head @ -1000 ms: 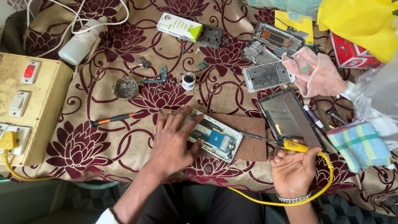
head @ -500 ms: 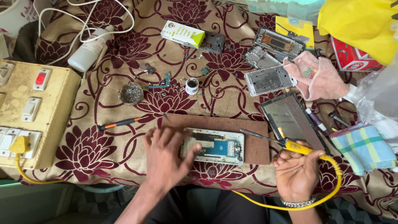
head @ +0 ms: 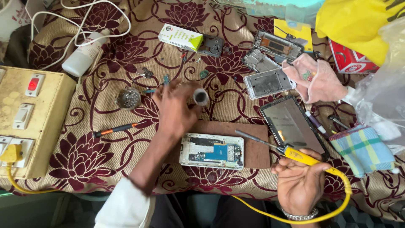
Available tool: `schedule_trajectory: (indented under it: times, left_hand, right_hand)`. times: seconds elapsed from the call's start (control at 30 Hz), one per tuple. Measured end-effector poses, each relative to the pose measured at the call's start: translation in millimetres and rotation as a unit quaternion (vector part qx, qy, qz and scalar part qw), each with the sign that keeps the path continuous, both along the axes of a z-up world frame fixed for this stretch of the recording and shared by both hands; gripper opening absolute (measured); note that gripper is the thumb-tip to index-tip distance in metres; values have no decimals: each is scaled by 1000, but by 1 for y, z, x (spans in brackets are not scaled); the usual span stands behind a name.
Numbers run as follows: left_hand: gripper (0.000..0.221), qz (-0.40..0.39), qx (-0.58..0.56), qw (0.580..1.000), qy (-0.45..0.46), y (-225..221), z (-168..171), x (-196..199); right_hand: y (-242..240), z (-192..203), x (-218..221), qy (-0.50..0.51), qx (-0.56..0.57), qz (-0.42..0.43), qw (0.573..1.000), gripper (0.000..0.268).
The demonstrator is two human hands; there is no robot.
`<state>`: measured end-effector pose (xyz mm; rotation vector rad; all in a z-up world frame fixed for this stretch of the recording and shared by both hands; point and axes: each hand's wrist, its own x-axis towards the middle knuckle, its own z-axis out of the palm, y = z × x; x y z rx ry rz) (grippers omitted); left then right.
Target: The person uses a yellow hot air gun to apply heat to a disassembled mobile phone motherboard resting on a wooden block. They hold the device steady with their left hand while directing the airflow with their right hand.
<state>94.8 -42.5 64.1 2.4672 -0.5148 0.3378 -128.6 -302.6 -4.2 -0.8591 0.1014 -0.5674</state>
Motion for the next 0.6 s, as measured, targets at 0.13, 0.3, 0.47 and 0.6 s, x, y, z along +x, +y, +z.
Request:
schedule_trajectory:
  times: [0.13, 0.3, 0.47, 0.6]
  left_hand:
    - [47, -122, -35, 991, -44, 3, 2, -55]
    - [52, -134, -54, 988, -59, 4, 16, -88]
    - [59, -142, -22, 986, -86, 6, 25, -106]
    - [55, -145, -44, 983, -99, 5, 26, -115]
  right_hand:
    - [15, 4, -18, -29, -100, -50, 993, 55]
    - [30, 6, -40, -128, -235, -32, 963, 54]
    - [45, 5, -58, -67, -294, -33, 953, 49]
    - [27, 2, -62, -65, -381, 76, 919, 45]
